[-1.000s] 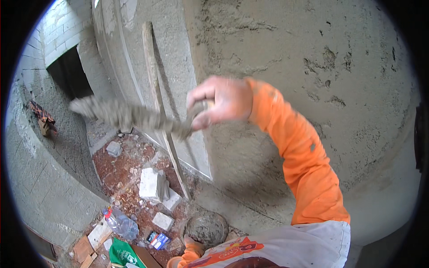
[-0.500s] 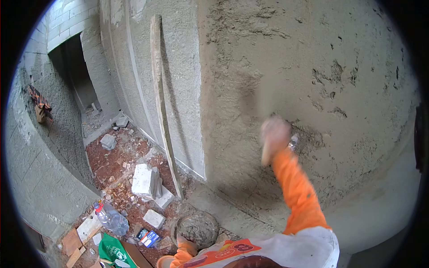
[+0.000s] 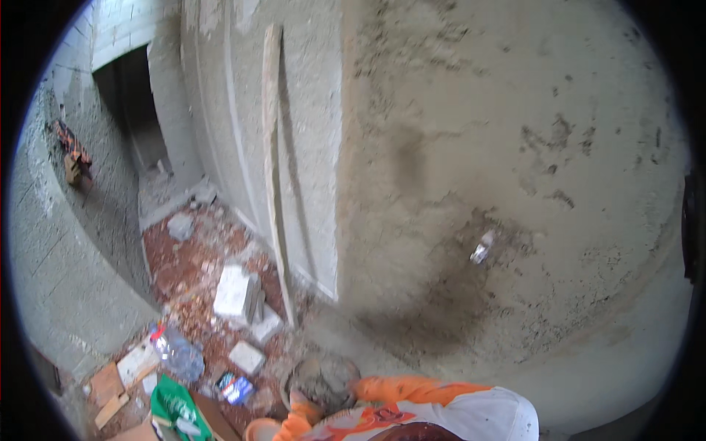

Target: The person scoops mortar from a bucket with a trowel and applies it onto the wall.

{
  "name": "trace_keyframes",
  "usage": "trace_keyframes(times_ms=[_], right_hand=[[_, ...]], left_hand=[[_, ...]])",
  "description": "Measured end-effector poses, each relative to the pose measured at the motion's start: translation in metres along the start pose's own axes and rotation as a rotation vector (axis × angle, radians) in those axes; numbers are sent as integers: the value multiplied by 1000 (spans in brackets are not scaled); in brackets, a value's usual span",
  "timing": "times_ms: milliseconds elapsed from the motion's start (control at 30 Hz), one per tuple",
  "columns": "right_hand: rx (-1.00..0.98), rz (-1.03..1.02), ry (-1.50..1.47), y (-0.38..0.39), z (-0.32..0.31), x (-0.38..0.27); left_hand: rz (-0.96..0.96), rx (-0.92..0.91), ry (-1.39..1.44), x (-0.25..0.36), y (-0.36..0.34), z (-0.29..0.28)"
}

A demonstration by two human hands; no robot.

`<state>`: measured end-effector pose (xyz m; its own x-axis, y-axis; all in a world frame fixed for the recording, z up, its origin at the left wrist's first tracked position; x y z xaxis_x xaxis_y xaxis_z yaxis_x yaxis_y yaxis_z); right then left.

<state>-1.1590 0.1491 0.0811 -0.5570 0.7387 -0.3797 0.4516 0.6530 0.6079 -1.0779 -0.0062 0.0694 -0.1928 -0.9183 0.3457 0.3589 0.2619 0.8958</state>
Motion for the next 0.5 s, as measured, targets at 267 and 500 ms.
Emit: trace_keyframes(times_ms=[267,500], right_hand=[[127,32,-48,-9,-17,82],[520,106,109,57,-191,45]], left_hand=[[30,-74,47,15,36,14],[34,138,22,13,-12,-15]])
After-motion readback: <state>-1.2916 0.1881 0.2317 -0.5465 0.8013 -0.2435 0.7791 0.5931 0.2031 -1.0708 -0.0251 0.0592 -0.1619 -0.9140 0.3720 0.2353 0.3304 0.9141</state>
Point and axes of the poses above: each hand's wrist, its own y-axis away from the middle knuckle, its own z-axis out of the palm, x = y × z, the point moved 7 cm from there along -y, towards the middle knuckle, and after that the axes turned 2 degrees about y, right-handed, at the moved point
